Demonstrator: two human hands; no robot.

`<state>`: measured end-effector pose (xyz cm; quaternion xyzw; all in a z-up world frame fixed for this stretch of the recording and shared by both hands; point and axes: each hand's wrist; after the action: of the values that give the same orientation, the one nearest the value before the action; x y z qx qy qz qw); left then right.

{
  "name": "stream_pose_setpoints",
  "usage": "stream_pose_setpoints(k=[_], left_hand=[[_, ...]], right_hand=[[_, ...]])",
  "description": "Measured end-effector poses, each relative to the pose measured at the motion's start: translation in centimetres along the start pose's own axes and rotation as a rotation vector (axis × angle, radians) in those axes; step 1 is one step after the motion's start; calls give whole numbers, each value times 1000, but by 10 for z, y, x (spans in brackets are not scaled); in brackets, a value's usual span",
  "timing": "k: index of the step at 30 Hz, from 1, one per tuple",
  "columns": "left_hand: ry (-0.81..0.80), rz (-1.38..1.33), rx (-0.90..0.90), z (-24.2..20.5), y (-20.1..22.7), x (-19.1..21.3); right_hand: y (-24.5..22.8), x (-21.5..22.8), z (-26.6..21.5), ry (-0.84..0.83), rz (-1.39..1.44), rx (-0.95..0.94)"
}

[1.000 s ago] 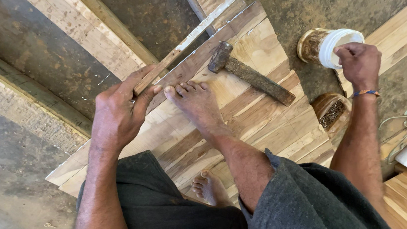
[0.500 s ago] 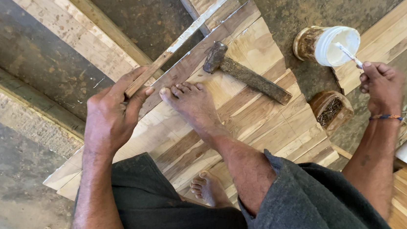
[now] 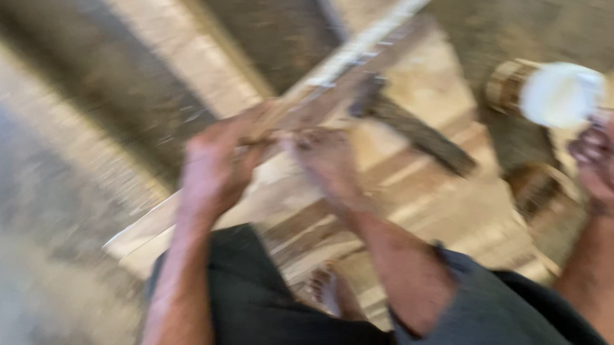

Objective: The person applies glue to wood strips using a brush and fits them together on a larger wooden panel, using a hammer to tap them into place.

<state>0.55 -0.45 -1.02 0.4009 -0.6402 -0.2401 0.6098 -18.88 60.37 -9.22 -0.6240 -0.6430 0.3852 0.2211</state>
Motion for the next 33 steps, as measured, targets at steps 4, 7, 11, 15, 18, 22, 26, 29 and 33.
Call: stream_pose_setpoints(k=[4,7,11,15,18,22,26,29,33], left_hand=[[10,-56,63,-3,4,-1],[10,-79,49,-3,7,0],[53,-52,-34,-3,9,0],[54,-53,-14,-6,8,-2],[31,-53,15,-7,9,-3],[32,-59,27,-5,12,-1],[67,-69,2,-4,12,-2],[20,-56,81,-3,12,-1],[-10,-86,132,-1,13,1]], right_hand=[[13,-61,37,-173,125,-98],[5,-133,39,-356,-45,-73],[5,-242,40,-371,-221,-13],[1,-312,23,-406,-506,111],[0,-323,12,-325,-720,319],[3,-315,8,-191,-670,424],[9,-315,-4,-131,-813,579],[17,-328,-24,-200,-904,622],[11,-340,-43,-238,-664,318]])
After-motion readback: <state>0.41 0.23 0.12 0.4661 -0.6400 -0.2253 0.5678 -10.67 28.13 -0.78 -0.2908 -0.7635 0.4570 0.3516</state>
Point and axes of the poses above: each hand's wrist, its own z-axis towards the middle knuckle, its own x-axis out of the back of the hand, y = z × x, and after that the axes turned 3 degrees about -x, right-handed
